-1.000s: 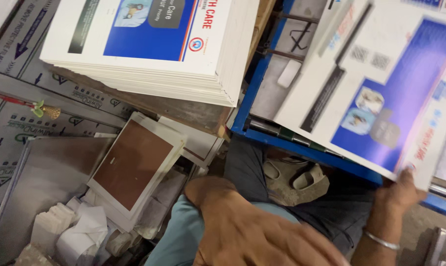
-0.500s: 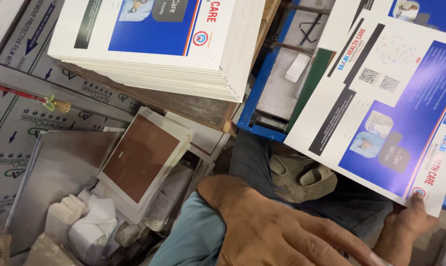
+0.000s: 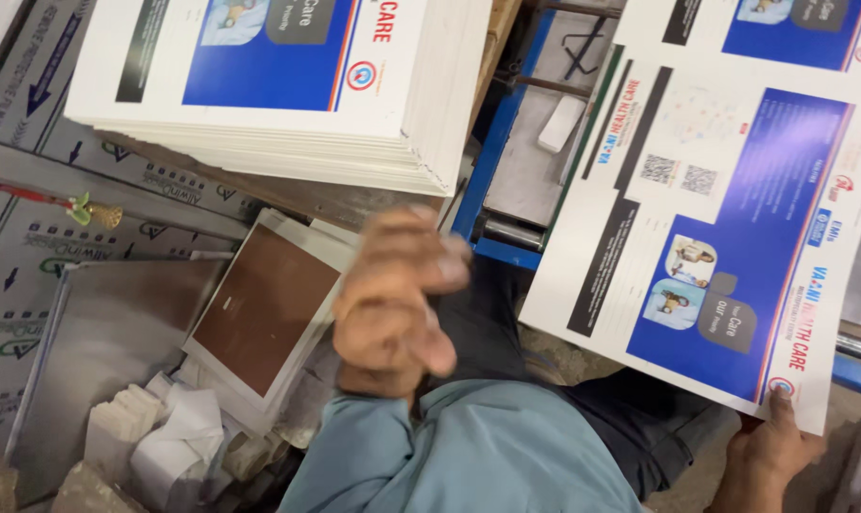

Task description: The person sits on the floor and repeatedly takes printed sheets from a stack on the left, places them onto a blue machine, and pulls a lever to process them before stacking the finished items on the right.

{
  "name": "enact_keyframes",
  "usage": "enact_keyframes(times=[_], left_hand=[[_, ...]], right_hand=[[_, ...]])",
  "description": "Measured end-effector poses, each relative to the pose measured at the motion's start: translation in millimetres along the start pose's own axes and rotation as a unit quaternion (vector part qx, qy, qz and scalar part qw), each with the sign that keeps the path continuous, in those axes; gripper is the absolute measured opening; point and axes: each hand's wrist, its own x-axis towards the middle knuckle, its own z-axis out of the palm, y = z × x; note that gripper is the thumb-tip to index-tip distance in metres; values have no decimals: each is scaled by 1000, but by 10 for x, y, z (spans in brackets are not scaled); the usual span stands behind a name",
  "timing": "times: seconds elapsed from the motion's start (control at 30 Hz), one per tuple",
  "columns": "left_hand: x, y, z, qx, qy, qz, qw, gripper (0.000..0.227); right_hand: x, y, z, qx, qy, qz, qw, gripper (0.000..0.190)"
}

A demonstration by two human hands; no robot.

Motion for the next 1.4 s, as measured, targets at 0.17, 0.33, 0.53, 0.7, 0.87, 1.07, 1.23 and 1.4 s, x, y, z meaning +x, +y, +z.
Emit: enact_keyframes(times=[0.17,0.33,0.53,0.7,0.87,1.07,1.23,1.4], left_hand=[[1,-253,-464,332,-83,-109,933,41],[211,-579,-867,475,-218,-148,840,72],[110,-720,-963,489,-189,-135,841,56],[129,-661,-927,517,-165,-123,831,40],[305,-580,-956,502,-209,-150,826,39],[361,-459,-1055,463,-244,-169,835,36],[104,-620,-856,527,-160,-103,829,26],[16,-692,-858,526,-151,-66,834,30]], right_hand=[[-22,15,33,17,-9,-9,1000,40],[110,-66,368,-24,-6,-36,999,37],[380,-250,823,53,-73,-72,993,40],[429,-439,1290,95,-99,-96,986,46],[318,-606,1530,70,-66,23,995,33],[273,-584,1359,14,-121,47,991,29],[243,-353,1080,25,-129,63,989,25],[263,-111,916,23,-148,85,985,26]])
